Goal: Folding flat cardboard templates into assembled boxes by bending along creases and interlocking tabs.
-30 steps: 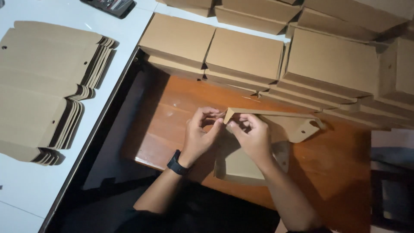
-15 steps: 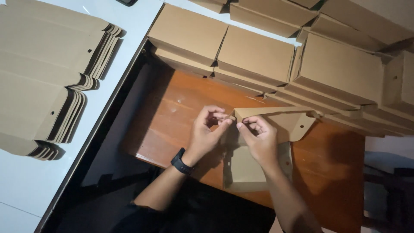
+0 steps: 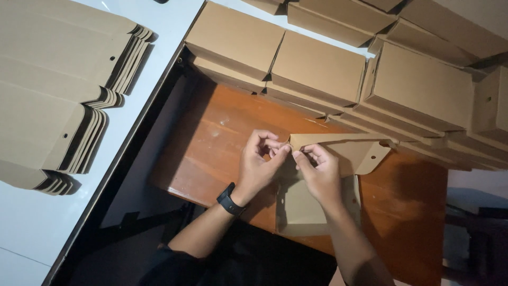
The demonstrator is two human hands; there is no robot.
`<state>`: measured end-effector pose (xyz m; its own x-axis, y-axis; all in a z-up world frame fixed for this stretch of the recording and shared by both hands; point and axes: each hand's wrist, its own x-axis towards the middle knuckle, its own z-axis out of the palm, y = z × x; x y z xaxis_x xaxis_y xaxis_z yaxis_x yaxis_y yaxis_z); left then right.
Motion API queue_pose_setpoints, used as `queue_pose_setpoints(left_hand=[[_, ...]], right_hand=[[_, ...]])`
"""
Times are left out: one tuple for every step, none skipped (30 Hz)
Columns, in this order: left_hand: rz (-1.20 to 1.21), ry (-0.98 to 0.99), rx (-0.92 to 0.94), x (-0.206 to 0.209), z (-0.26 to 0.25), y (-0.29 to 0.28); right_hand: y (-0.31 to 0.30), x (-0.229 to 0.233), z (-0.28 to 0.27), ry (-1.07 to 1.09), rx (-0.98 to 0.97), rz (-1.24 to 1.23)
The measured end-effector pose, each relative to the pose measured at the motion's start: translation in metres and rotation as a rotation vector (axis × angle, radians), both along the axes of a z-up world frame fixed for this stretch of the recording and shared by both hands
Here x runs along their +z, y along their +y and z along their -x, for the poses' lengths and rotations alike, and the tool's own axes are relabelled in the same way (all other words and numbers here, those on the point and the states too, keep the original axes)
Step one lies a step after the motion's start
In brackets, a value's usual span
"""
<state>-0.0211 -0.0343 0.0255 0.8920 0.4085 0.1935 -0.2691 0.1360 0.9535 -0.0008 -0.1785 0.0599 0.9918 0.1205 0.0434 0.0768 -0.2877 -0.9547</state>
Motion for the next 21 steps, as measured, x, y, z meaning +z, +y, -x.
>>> queue_pose_setpoints(left_hand=[[-0.001,0.000,0.001,0.000,0.000,0.001],[-0.015,0.004,0.013,-0.001,0.000,0.001],[-0.030,0.009,0.026,-0.001,0.000,0.001],[-0.031,0.009,0.026,0.000,0.001,0.001],[-0.060,0.020,0.030,0.002,0.001,0.001],[-0.089,0.032,0.032,0.003,0.002,0.001],[-0.090,0.033,0.030,0.007,0.002,0.001],[-0.151,0.031,0.046,0.011,0.003,0.002],[-0.212,0.028,0.063,0.015,0.004,0.002],[-0.212,0.028,0.061,0.016,0.003,0.003],[-0.267,0.028,0.065,0.016,0.003,0.004],[-0.321,0.028,0.069,0.017,0.002,0.006],[-0.321,0.027,0.069,0.017,0.003,0.006],[-0.304,0.006,0.068,0.017,0.003,0.006],[-0.286,-0.015,0.067,0.017,0.003,0.006],[-0.287,-0.017,0.069,0.017,0.004,0.005],[-0.286,-0.012,0.058,0.016,0.004,0.005],[-0.285,-0.003,0.042,0.015,0.006,0.004],[-0.287,-0.002,0.039,0.016,0.007,0.003],[-0.303,-0.022,0.017,0.017,0.008,0.004],[-0.318,-0.043,-0.006,0.018,0.009,0.004]], right_hand=[[-0.001,-0.001,0.001,0.000,0.001,-0.001],[-0.002,-0.002,0.001,-0.007,0.001,0.017],[-0.003,-0.002,0.001,-0.015,0.001,0.034],[-0.003,0.000,0.003,-0.014,0.001,0.033],[-0.003,0.002,0.004,-0.011,0.003,0.025],[-0.003,0.004,0.005,-0.006,0.003,0.017],[-0.004,0.002,0.005,-0.005,0.001,0.016],[-0.005,0.000,0.004,-0.010,0.006,-0.003],[-0.005,-0.002,0.004,-0.015,0.012,-0.022],[-0.007,-0.008,0.002,-0.014,0.010,-0.023],[-0.008,-0.013,0.001,-0.003,0.029,-0.051],[-0.009,-0.019,-0.001,0.009,0.049,-0.080],[-0.010,-0.021,0.000,0.008,0.049,-0.080],[-0.011,-0.024,0.000,0.020,0.049,-0.122],[-0.012,-0.026,0.000,0.033,0.048,-0.164],[-0.013,-0.031,-0.002,0.031,0.049,-0.166],[-0.015,-0.035,-0.004,0.026,0.051,-0.140],[-0.018,-0.041,-0.004,0.026,0.048,-0.114],[-0.018,-0.042,-0.007,0.028,0.045,-0.116],[-0.018,-0.044,-0.008,0.053,0.031,-0.117],[-0.018,-0.045,-0.010,0.079,0.017,-0.117]])
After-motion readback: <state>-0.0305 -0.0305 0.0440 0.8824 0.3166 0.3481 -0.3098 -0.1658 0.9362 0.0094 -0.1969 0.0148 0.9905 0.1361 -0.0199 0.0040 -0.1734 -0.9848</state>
